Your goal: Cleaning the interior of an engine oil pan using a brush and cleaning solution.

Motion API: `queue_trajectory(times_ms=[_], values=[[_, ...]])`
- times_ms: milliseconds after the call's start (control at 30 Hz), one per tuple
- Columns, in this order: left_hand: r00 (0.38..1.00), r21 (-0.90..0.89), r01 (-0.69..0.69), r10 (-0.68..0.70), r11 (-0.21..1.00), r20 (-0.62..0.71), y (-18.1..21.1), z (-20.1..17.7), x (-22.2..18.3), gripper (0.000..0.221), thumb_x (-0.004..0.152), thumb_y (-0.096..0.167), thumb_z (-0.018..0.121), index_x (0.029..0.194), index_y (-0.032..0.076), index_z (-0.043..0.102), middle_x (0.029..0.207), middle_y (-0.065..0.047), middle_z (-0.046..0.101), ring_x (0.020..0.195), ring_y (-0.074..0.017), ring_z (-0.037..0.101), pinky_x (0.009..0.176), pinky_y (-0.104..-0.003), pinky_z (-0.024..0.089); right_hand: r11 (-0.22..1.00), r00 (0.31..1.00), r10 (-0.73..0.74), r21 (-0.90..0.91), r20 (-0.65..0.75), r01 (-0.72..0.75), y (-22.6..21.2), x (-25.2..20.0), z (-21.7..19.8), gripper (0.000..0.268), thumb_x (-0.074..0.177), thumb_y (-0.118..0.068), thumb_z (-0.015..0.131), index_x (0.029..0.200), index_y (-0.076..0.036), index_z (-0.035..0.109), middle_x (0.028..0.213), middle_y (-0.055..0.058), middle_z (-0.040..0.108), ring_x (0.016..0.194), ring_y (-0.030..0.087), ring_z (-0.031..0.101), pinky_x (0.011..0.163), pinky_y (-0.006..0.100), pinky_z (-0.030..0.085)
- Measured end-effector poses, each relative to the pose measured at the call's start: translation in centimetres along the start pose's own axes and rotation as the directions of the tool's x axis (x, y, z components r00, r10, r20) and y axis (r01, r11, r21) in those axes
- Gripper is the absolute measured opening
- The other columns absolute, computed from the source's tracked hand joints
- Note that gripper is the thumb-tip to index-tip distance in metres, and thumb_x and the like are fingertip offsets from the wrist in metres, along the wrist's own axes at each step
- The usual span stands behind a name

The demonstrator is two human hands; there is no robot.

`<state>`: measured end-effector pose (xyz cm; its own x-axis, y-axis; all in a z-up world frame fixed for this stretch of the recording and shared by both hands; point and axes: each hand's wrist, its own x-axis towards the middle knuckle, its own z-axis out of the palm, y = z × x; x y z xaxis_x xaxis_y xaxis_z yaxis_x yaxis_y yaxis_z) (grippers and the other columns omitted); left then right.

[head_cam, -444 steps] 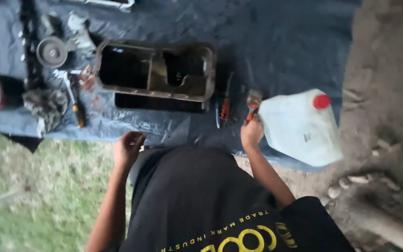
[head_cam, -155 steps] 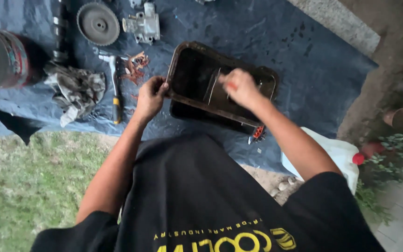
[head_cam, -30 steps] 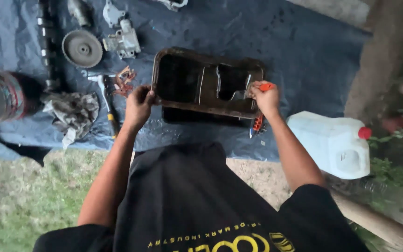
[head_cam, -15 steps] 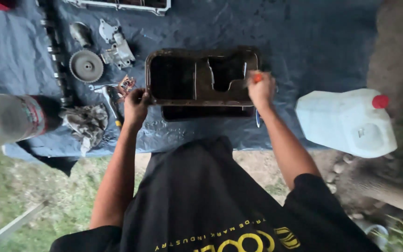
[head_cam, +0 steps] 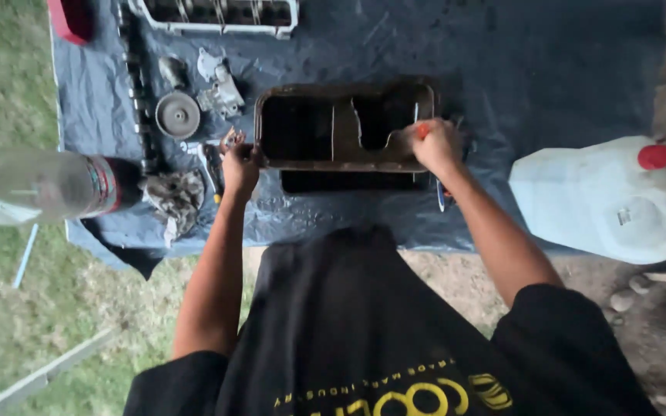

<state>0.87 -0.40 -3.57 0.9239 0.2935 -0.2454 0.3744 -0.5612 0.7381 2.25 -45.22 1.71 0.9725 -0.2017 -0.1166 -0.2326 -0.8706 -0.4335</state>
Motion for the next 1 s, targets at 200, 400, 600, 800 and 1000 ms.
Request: queue_trajectory(times_ms=[200,400,600,800,1000], values=[[1.000,0.022,0.011,-0.010,1.000,-0.014,-1.4,0.9,0.5,0.022,0.099,0.033,0.066,0.108,0.015,0.077,0.093,-0.012,0.076,0.100,-0.0403,0.071,0.093,-0.053,0.053,0.995,0.995,-0.011,0.096,0.100,0.001,-0.2,0.5,2.8,0.016,0.077,-0.026,0.073,0.090,-0.029,0.082,0.091,0.001,0.079,0.096,0.030,0.075,0.087,0.043,0.061],[0.999,-0.015,0.035,-0.035,0.999,-0.025,0.1,0.5,-0.4,0.020,0.098,0.034,0.066,0.106,0.019,0.078,0.094,-0.011,0.076,0.101,-0.0379,0.071,0.093,-0.051,0.053,0.989,0.990,-0.072,0.136,0.123,0.055,-1.1,-0.5,0.3,0.018,0.074,-0.021,0.081,0.092,-0.022,0.083,0.091,0.007,0.079,0.098,0.032,0.075,0.090,0.042,0.059],[0.998,-0.098,0.041,-0.044,0.994,-0.035,2.6,-0.4,-1.9,0.020,0.097,0.026,0.067,0.107,0.011,0.077,0.096,-0.018,0.076,0.101,-0.0426,0.070,0.092,-0.054,0.052,0.975,0.985,-0.164,0.145,-0.058,0.171,2.7,1.2,2.0,0.010,0.082,-0.020,0.082,0.090,-0.025,0.083,0.085,0.007,0.078,0.090,0.030,0.075,0.082,0.036,0.059],[0.999,-0.143,0.046,-0.044,0.989,0.015,-0.3,0.0,-0.2,0.019,0.097,0.023,0.067,0.105,0.010,0.077,0.093,-0.016,0.076,0.092,-0.0361,0.074,0.088,-0.050,0.054,0.984,0.973,-0.154,0.064,-0.170,0.167,4.6,1.3,3.1,0.008,0.087,-0.029,0.084,0.089,-0.023,0.080,0.086,0.003,0.077,0.090,0.027,0.075,0.080,0.036,0.060],[0.996,-0.243,0.068,-0.052,0.968,0.072,0.2,-0.3,-0.8,0.020,0.095,0.023,0.070,0.107,0.009,0.077,0.094,-0.016,0.075,0.093,-0.0344,0.074,0.086,-0.048,0.054,0.952,0.947,-0.299,0.110,0.118,0.287,-4.1,-1.3,2.6,0.003,0.077,-0.025,0.083,0.079,-0.026,0.081,0.086,0.001,0.078,0.092,0.028,0.075,0.083,0.037,0.059]])
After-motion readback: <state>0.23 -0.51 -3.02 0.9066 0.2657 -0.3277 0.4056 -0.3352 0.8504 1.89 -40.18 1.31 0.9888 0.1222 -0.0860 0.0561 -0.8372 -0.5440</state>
